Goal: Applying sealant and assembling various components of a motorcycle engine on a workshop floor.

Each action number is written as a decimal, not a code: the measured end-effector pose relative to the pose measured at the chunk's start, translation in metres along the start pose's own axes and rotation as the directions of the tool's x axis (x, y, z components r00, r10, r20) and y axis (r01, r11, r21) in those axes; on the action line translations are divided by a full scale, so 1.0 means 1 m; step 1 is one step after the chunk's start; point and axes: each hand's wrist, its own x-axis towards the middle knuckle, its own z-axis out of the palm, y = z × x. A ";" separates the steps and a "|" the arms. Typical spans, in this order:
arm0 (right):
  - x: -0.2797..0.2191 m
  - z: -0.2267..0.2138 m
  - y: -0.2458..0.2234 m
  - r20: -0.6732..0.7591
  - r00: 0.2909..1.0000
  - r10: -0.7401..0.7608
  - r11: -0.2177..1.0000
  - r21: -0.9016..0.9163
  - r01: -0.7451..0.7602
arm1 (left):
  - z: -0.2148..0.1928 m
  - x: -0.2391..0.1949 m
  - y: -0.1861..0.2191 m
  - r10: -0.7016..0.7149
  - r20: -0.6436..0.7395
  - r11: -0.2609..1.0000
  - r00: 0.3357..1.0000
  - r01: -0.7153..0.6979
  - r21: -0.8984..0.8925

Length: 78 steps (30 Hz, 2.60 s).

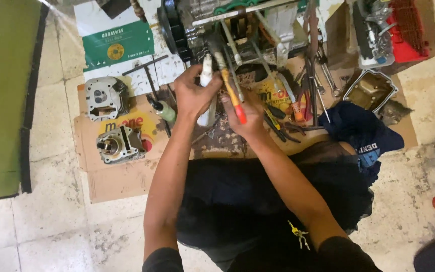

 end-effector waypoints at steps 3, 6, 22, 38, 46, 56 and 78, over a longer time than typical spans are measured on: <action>0.078 0.014 -0.062 0.002 0.997 -0.072 0.994 -0.080 0.072 | -0.005 -0.003 -0.008 -0.055 -0.017 0.998 0.998 0.055 0.034; 0.031 0.020 -0.019 -0.012 0.999 -0.053 0.998 -0.032 0.052 | -0.015 -0.004 -0.001 -0.004 0.041 1.000 0.999 0.003 0.030; 0.050 -0.033 -0.041 0.206 0.952 0.228 0.959 0.121 -0.256 | -0.014 -0.057 -0.049 0.191 -0.116 0.982 0.975 -0.188 0.036; 0.078 -0.014 -0.073 0.158 0.802 0.576 0.706 0.398 -0.586 | 0.000 -0.117 -0.141 0.056 -0.236 0.971 0.970 0.003 0.240; 0.060 -0.051 -0.041 0.027 0.866 0.499 0.830 0.272 -0.487 | -0.008 -0.127 -0.139 -0.173 -0.194 0.939 0.966 0.221 0.263; 0.071 -0.045 -0.040 0.237 0.934 0.266 0.954 0.078 -0.291 | -0.013 -0.130 -0.132 -0.435 -0.138 0.855 0.890 0.456 0.245; 0.065 -0.044 -0.033 -0.147 0.614 0.776 0.598 0.481 -0.642 | -0.025 -0.138 -0.082 -0.518 -0.070 0.826 0.853 0.520 0.218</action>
